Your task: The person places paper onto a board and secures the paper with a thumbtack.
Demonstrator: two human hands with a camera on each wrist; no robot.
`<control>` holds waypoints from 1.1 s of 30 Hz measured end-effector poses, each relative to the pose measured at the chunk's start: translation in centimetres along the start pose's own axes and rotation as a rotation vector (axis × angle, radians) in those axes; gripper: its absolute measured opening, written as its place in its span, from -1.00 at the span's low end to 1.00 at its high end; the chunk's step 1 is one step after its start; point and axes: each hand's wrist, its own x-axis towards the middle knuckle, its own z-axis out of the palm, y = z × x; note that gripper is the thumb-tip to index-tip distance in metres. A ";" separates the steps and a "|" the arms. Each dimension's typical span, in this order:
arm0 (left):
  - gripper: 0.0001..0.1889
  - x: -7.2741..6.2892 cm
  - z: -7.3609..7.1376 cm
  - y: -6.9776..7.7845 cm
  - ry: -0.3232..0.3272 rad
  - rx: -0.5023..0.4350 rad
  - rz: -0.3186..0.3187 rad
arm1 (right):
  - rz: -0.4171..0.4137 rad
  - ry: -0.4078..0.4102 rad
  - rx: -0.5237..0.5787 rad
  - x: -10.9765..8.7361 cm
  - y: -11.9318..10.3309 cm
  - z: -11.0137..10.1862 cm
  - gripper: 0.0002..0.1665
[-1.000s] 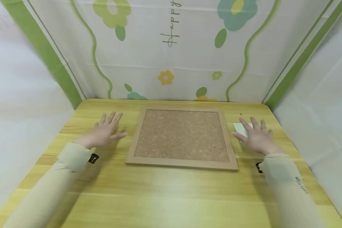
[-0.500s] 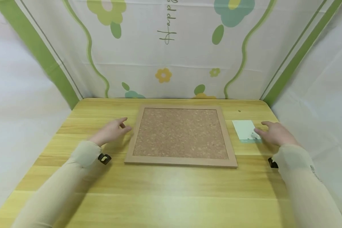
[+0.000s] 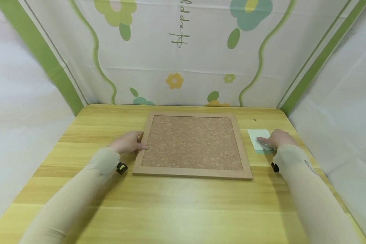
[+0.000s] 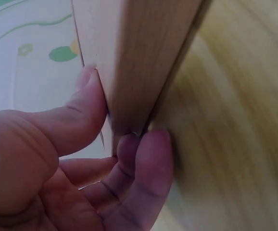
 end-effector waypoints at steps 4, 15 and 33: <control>-0.55 0.0 0.1 0.6 -0.005 0.008 -0.015 | 0.044 -0.064 -0.025 1.0 -0.7 0.0 -0.05; -0.56 -0.2 0.4 0.4 0.017 -0.021 -0.039 | 0.078 -0.058 0.020 1.6 -1.7 0.4 -0.29; -0.61 -0.8 0.3 0.2 0.035 -0.024 -0.045 | 0.058 0.033 0.092 -0.7 -0.4 -0.2 -0.05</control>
